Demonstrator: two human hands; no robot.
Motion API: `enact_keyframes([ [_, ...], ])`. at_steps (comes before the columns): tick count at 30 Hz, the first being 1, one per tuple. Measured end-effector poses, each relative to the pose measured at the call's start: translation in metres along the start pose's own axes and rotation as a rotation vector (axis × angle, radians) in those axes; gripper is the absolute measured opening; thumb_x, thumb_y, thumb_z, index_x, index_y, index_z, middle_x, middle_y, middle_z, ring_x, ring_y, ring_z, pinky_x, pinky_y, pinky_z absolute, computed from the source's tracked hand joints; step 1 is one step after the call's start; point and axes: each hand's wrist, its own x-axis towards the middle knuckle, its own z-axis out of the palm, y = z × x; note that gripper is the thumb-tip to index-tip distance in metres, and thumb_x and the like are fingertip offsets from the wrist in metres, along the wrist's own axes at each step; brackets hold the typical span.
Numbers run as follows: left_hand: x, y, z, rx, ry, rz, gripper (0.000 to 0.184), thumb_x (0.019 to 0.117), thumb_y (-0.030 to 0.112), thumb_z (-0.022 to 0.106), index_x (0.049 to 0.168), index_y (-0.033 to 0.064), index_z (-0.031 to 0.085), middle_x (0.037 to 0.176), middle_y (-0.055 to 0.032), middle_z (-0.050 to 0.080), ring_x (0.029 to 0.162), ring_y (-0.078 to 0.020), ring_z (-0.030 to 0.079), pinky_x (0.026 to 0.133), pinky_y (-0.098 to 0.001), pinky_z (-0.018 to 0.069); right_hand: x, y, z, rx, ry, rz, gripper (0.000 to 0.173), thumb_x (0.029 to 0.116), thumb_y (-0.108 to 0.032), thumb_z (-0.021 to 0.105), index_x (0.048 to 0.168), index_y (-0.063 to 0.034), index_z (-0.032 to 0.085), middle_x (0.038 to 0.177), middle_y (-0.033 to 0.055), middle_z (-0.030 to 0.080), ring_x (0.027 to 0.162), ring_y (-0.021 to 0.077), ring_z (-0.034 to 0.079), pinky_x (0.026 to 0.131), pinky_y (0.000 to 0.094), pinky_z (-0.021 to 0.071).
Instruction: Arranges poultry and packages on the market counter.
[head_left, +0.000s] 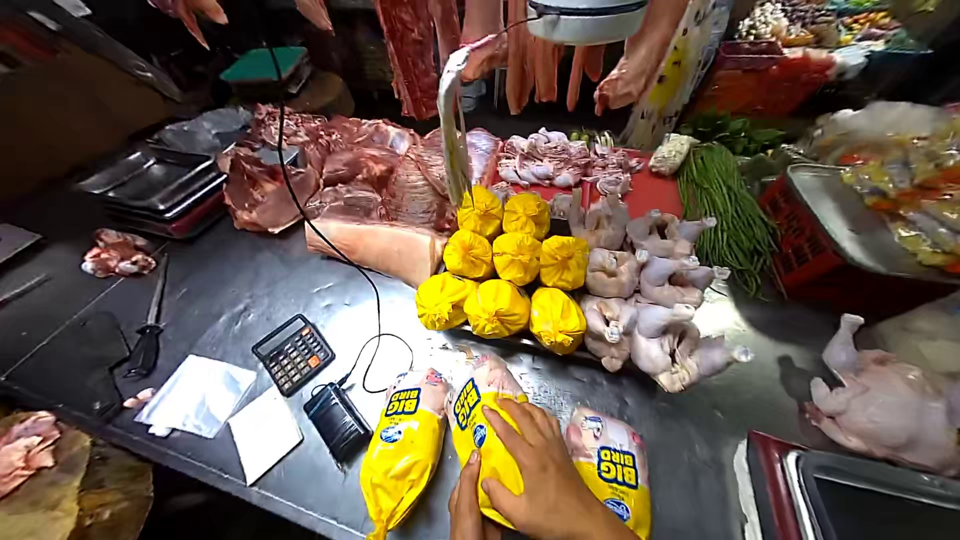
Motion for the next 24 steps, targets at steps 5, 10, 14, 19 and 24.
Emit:
enact_keyframes([
  [5,-0.018,0.063,0.047,0.163,-0.261,0.352,0.024,0.0988,0.021,0.061,0.118,0.0068,0.062,0.094,0.0023,0.078,0.088,-0.0078,0.075,0.084,-0.0312,0.0630,0.025,0.002,-0.094,0.468,0.119,-0.134,0.086,0.0821,-0.053,0.080,0.152,-0.0132,0.050,0.162,0.0185,0.036,0.149,0.0288,0.038,0.117,0.0497,0.0423],
  [10,0.023,0.140,0.173,0.763,-0.489,0.730,0.102,0.0850,0.066,0.069,0.155,-0.0015,0.038,0.145,-0.0123,0.055,0.128,-0.0108,0.058,0.108,-0.0323,0.0504,0.105,0.043,-0.159,0.881,0.345,-0.289,0.121,0.0825,-0.064,0.073,0.162,-0.0015,0.008,0.158,0.0106,0.041,0.132,0.0128,0.055,0.106,0.0348,0.0533],
  [14,0.088,0.170,0.303,0.995,-0.442,0.763,0.094,0.0882,0.058,0.071,0.160,0.0100,0.034,0.153,-0.0199,0.044,0.138,-0.0312,0.049,0.111,-0.0531,0.0447,0.186,0.089,-0.200,1.142,0.647,-0.144,0.062,0.0919,-0.039,0.055,0.143,-0.0054,0.044,0.110,0.0014,0.071,0.097,0.0082,0.070,0.085,0.0306,0.0613],
  [19,0.167,0.166,0.421,1.490,-0.285,0.780,0.085,0.0894,0.071,0.059,0.140,0.0023,0.055,0.144,-0.0319,0.047,0.115,-0.0482,0.061,0.088,-0.0670,0.0520,0.262,0.159,-0.187,1.811,0.671,0.221,0.060,0.1084,-0.054,0.016,0.142,-0.0112,0.043,0.130,0.0132,0.056,0.118,0.0237,0.057,0.098,0.0480,0.0503],
  [24,0.247,0.146,0.452,1.760,-0.461,0.648,0.064,0.0939,0.061,0.061,0.107,-0.0010,0.073,0.115,-0.0268,0.069,0.113,-0.0443,0.065,0.093,-0.0679,0.0493,0.297,0.163,-0.182,1.993,0.838,0.632,0.073,0.1009,-0.071,0.030,0.157,-0.0252,0.031,0.157,0.0142,0.040,0.141,0.0382,0.043,0.103,0.0711,0.0418],
])
